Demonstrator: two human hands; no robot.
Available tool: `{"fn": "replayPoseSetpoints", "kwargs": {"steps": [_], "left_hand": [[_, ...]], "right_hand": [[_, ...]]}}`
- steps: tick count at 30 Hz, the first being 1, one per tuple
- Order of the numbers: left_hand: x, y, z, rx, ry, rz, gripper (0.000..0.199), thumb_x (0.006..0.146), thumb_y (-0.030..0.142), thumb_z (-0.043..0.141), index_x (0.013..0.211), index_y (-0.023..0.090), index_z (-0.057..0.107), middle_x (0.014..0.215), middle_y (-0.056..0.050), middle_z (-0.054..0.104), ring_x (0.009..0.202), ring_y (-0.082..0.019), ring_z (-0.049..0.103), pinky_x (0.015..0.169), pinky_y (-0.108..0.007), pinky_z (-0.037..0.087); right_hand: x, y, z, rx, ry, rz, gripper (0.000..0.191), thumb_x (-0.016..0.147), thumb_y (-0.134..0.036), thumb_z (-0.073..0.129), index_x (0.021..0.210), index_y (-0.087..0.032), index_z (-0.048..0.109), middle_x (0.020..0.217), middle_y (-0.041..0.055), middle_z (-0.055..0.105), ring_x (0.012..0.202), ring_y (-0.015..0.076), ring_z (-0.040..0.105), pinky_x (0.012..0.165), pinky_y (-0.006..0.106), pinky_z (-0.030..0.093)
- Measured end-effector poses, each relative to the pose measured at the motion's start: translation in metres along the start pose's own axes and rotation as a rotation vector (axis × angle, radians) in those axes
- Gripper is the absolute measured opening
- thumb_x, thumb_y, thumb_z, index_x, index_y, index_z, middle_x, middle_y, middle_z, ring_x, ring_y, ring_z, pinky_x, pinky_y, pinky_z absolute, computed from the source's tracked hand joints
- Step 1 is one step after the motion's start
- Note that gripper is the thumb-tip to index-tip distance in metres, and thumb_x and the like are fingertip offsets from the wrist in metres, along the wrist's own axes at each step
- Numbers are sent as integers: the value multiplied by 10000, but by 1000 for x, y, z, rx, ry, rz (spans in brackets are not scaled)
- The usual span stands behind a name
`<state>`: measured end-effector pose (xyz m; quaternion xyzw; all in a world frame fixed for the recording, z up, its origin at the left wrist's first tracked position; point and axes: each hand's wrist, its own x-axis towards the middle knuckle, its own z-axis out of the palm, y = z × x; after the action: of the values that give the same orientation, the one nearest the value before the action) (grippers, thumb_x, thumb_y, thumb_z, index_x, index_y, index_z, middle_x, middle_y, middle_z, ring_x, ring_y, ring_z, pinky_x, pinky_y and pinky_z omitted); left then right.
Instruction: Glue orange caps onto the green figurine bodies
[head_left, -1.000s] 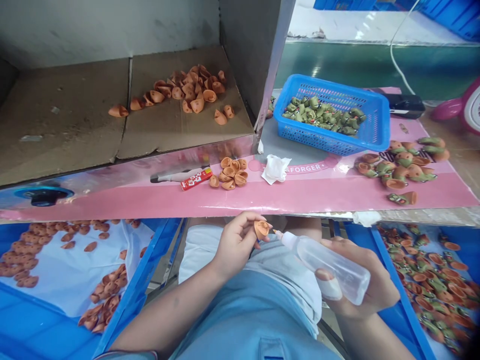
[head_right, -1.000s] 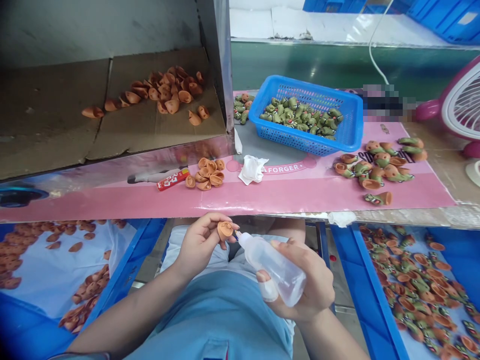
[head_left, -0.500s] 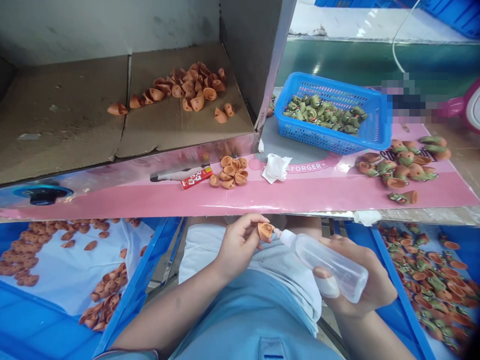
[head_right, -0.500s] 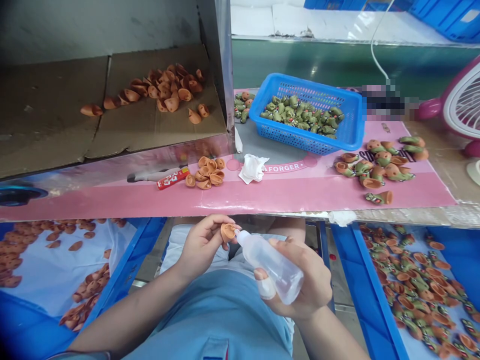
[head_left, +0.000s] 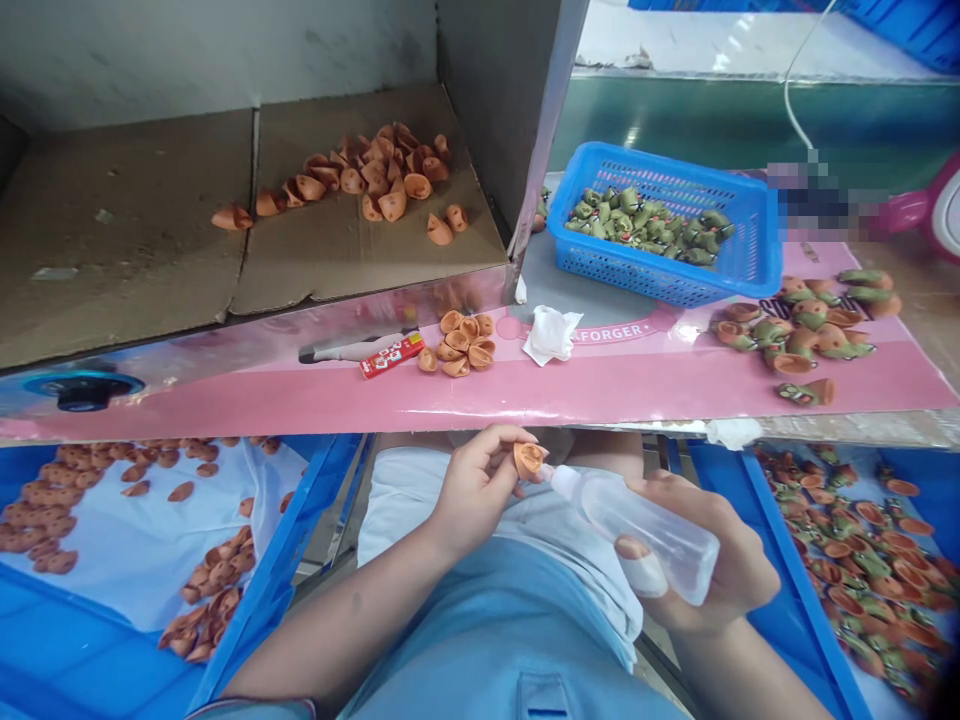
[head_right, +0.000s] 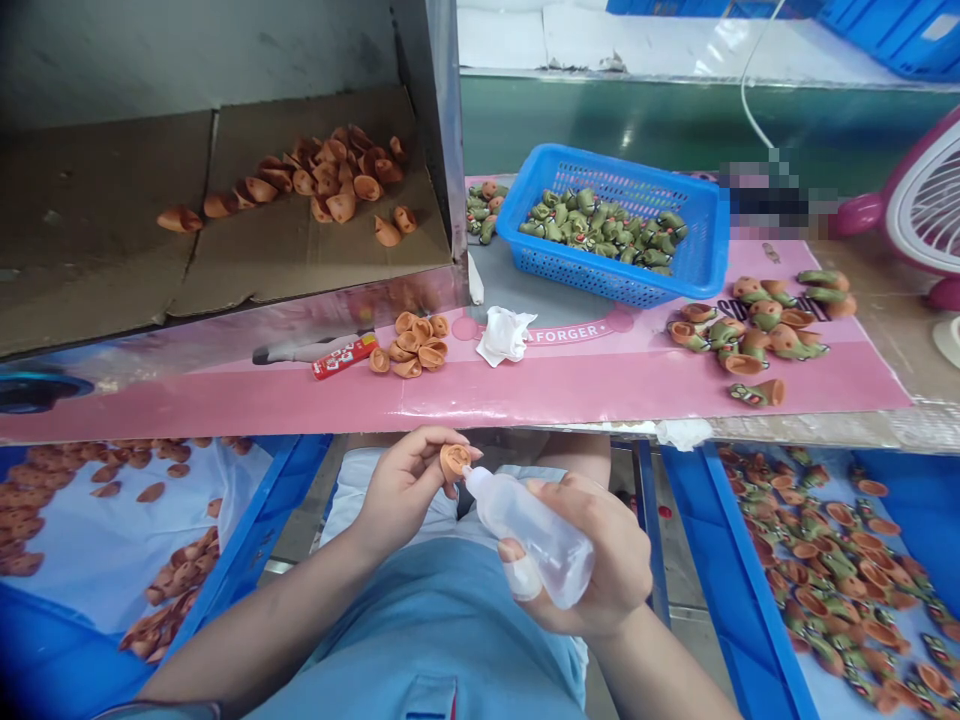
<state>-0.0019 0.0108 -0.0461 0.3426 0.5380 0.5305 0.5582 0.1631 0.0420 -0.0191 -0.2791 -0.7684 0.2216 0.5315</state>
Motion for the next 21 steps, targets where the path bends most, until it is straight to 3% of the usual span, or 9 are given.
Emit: {"fn": "replayPoseSetpoints", "kwargs": {"steps": [14, 21], "left_hand": [[1, -2, -1, -14, -11, 7, 133, 776, 116, 467, 878, 159, 540, 827, -45, 650, 628, -114, 604, 464, -162, 454], [1, 1, -1, -30, -21, 21, 98, 776, 130, 493, 858, 146, 544, 817, -51, 661, 561, -87, 583, 463, -153, 452]], "right_hand": [[-6, 3, -5, 27, -4, 69, 429, 608, -107, 629, 1032, -128, 565, 749, 45, 563, 554, 127, 486, 435, 279, 392], [1, -3, -1, -2, -12, -3, 437, 634, -160, 623, 1062, -112, 552, 727, 44, 572, 572, 148, 496, 428, 289, 399]]}}
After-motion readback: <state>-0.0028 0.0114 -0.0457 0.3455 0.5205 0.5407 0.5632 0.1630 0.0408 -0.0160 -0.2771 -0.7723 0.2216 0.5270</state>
